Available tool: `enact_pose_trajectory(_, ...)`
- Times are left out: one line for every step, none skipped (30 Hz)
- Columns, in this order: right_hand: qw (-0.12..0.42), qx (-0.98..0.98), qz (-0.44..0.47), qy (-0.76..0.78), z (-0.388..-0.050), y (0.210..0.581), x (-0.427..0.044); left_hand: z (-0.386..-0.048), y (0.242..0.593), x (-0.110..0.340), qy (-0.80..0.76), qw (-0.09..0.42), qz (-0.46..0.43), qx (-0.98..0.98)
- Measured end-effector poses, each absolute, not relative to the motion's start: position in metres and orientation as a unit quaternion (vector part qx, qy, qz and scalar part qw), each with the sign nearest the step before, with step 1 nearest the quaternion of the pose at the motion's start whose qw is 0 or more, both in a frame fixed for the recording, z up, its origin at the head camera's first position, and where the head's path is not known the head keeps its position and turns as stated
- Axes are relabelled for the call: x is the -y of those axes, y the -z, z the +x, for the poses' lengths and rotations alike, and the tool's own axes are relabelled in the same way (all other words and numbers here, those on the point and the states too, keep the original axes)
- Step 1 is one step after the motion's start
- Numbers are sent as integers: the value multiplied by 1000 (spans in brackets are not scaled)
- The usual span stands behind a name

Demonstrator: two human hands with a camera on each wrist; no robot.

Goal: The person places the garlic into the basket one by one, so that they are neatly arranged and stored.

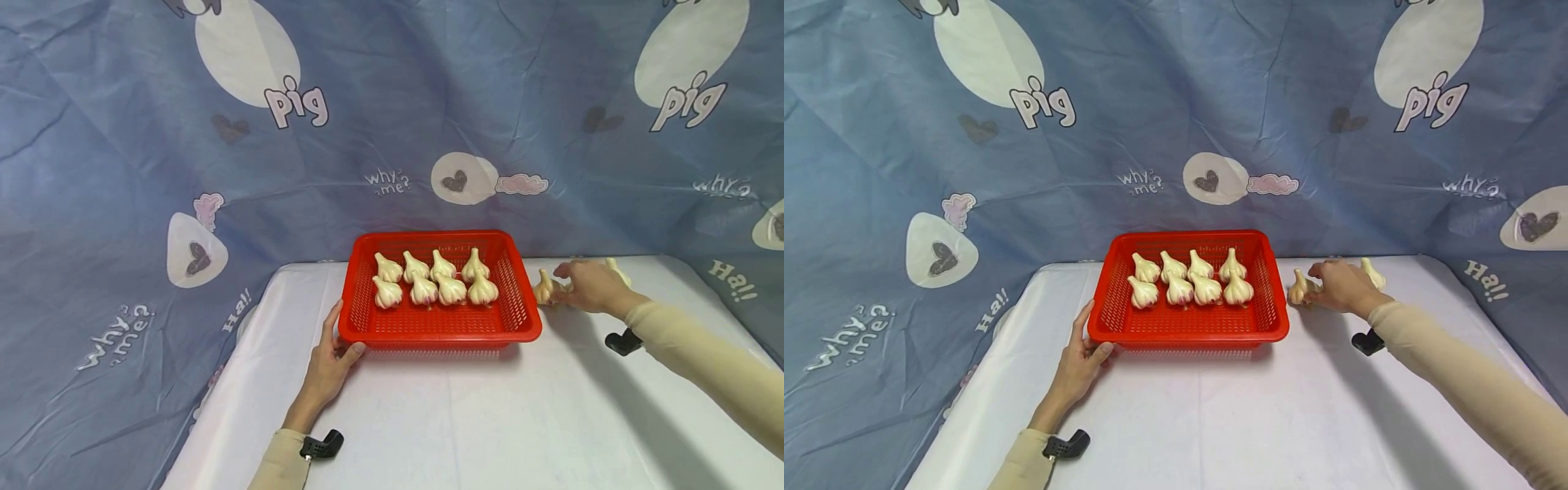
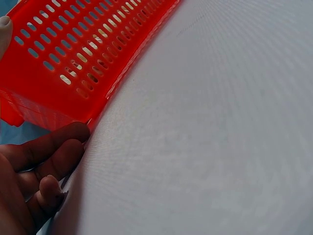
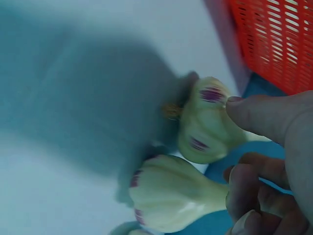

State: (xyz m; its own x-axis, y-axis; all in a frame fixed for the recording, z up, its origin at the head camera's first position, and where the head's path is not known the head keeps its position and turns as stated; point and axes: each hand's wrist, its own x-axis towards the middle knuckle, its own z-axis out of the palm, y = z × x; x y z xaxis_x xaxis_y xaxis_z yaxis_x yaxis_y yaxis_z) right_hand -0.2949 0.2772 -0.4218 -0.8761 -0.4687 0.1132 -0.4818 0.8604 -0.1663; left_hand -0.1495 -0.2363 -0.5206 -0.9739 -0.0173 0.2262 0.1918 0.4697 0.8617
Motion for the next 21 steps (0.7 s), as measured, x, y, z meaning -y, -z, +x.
enact_pose_trajectory(38, 963, 249, -95, -294, 424, -277, -149, 521, 236, 513, 102, -51, 851)
enact_pose_trajectory(41, 962, 251, -96, -294, 426, -277, -149, 520, 236, 515, 101, -51, 850)
enact_pose_trajectory(43, 962, 252, -96, -293, 428, -277, -149, 520, 236, 516, 101, -52, 849)
enact_pose_trajectory(44, 962, 253, -96, -293, 430, -277, -149, 520, 236, 516, 100, -52, 849)
enact_pose_trajectory(43, 962, 251, -96, -293, 432, -277, -149, 520, 236, 516, 100, -51, 849)
enact_pose_trajectory(43, 963, 249, -95, -292, 434, -277, -149, 520, 236, 515, 99, -50, 850)
enact_pose_trajectory(42, 964, 247, -94, -292, 435, -277, -149, 520, 236, 515, 99, -51, 850)
enact_pose_trajectory(42, 964, 245, -94, -292, 437, -277, -149, 520, 236, 514, 98, -51, 851)
enact_pose_trajectory(42, 964, 244, -93, -292, 438, -277, -149, 519, 236, 514, 98, -51, 851)
enact_pose_trajectory(43, 965, 243, -92, -292, 440, -277, -149, 519, 236, 513, 99, -51, 851)
enact_pose_trajectory(46, 964, 245, -92, -291, 441, -277, -149, 519, 236, 513, 99, -51, 851)
enact_pose_trajectory(49, 964, 246, -91, -291, 442, -276, -149, 518, 236, 513, 100, -51, 851)
enact_pose_trajectory(53, 963, 247, -93, -291, 443, -276, -150, 518, 236, 512, 102, -52, 851)
enact_pose_trajectory(57, 962, 249, -94, -290, 444, -275, -150, 518, 236, 513, 103, -51, 851)
enact_pose_trajectory(60, 961, 251, -95, -290, 444, -275, -150, 518, 236, 513, 104, -51, 850)
enact_pose_trajectory(62, 961, 251, -96, -289, 445, -275, -150, 518, 236, 513, 104, -51, 850)
enact_pose_trajectory(64, 961, 252, -98, -289, 445, -275, -150, 518, 236, 513, 103, -50, 851)
enact_pose_trajectory(63, 961, 251, -100, -288, 446, -275, -150, 518, 235, 513, 103, -49, 851)
enact_pose_trajectory(62, 960, 252, -103, -288, 447, -275, -149, 518, 235, 513, 102, -48, 851)
enact_pose_trajectory(61, 960, 252, -105, -287, 448, -275, -149, 518, 235, 512, 101, -46, 852)
enact_pose_trajectory(61, 960, 253, -108, -286, 449, -275, -149, 519, 235, 512, 100, -45, 852)
